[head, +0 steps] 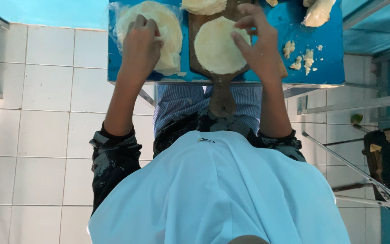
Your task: The person cuts round flat dough discs in half with a knife on a wooden board, then peels the halves apart into thin layers by hand and stacks the thin pieces on the board. Wrapped stacks of prepared discs sit beside the work area on the blue table.
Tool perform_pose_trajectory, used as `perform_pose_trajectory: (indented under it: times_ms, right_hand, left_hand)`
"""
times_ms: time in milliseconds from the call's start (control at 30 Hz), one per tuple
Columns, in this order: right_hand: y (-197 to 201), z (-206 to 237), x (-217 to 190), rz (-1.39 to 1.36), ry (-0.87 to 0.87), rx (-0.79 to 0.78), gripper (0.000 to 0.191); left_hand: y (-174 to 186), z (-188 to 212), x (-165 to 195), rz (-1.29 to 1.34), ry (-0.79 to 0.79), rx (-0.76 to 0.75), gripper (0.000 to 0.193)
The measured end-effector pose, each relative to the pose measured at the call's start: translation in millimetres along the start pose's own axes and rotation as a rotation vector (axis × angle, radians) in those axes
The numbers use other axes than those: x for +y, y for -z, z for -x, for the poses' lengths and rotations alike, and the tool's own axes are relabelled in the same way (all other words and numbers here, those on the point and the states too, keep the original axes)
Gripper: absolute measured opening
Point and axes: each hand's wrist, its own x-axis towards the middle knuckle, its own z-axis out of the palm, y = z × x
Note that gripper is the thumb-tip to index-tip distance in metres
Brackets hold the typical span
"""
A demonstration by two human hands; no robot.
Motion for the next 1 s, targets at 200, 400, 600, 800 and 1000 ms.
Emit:
perform_pose_trajectory:
  times_ms: [200,400,600,800,1000]
  right_hand:
    - [-4,-11,-56,-0.169,0.351,-0.200,0.062]
    - [13,-2,-71,-0.674,0.023,-0.504,0.086]
    - [28,-10,-10,-0.377,0.111,-0.210,0.074]
    - [14,-21,34,-0.126,0.202,0.143,0.038]
    - [-3,42,18,0.051,0.157,-0.011,0.041]
  left_hand:
    - [43,1,53,0.218,-0.245,-0.044,0.020]
    - [72,-10,85,0.567,-0.497,-0.134,0.027]
    - [17,-55,55,0.736,-0.352,-0.166,0.028]
    - [-49,-86,37,0.610,-0.340,0.087,0.032]
    - [-57,-27,51,0.469,-0.301,-0.030,0.030]
